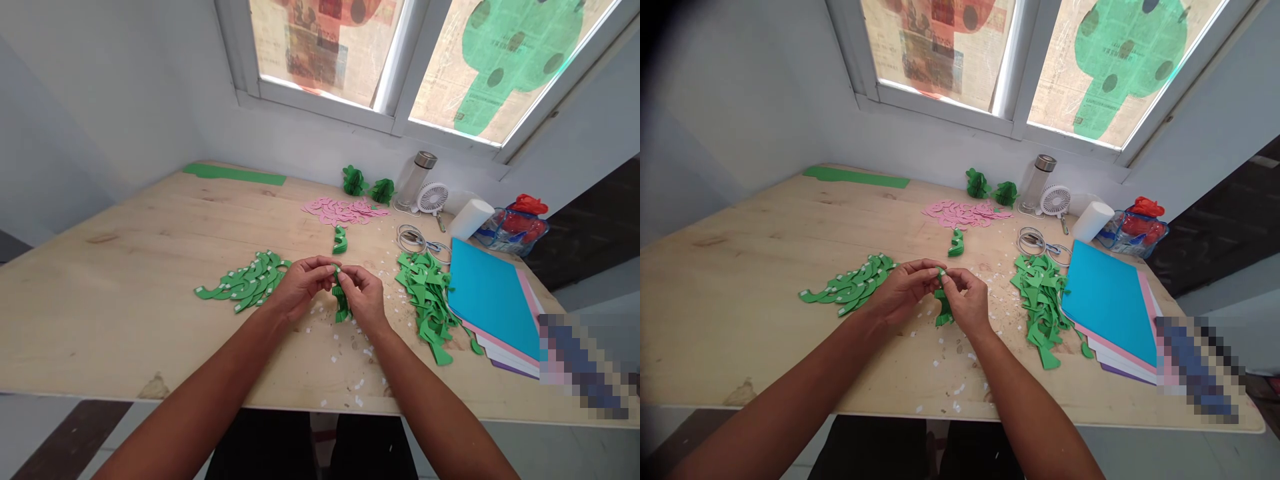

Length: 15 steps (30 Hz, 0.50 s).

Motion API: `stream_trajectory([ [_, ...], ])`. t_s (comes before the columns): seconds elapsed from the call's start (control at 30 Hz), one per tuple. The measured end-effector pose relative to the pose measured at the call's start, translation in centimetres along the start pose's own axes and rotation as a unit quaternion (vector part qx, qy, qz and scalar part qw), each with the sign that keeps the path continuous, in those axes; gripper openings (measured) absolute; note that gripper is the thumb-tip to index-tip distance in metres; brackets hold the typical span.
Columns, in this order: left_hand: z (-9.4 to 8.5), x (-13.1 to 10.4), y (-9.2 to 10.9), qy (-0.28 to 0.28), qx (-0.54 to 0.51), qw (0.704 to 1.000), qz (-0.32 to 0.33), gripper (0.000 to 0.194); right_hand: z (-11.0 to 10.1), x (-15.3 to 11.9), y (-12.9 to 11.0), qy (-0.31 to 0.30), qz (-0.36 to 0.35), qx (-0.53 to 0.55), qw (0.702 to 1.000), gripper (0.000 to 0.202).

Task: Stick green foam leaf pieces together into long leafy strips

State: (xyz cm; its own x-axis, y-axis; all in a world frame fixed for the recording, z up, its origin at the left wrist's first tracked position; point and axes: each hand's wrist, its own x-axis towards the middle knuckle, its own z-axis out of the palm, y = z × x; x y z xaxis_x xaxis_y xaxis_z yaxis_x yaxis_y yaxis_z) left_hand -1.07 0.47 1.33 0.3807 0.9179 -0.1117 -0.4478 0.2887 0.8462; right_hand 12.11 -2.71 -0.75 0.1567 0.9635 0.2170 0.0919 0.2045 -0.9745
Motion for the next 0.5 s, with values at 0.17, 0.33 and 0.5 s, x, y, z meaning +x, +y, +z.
stream_trajectory([
  [0.17, -0.3, 0.3, -0.2, -0.004, 0.028, 0.999, 0.019, 0.017, 0.1, -0.2, -0.6, 0.01, -0.019, -0.056, 0.998, 0.017],
  [0.33, -0.3, 0.4, -0.3, -0.002, 0.071, 0.997, 0.042, 0.018, 0.1, -0.3, -0.8, 0.006, -0.032, -0.099, 0.995, 0.019],
  [0.5, 0.4, -0.1, -0.1, 0.036, 0.16, 0.981, 0.101, 0.016, 0.2, -0.3, -1.2, -0.004, -0.042, -0.094, 0.995, 0.018],
])
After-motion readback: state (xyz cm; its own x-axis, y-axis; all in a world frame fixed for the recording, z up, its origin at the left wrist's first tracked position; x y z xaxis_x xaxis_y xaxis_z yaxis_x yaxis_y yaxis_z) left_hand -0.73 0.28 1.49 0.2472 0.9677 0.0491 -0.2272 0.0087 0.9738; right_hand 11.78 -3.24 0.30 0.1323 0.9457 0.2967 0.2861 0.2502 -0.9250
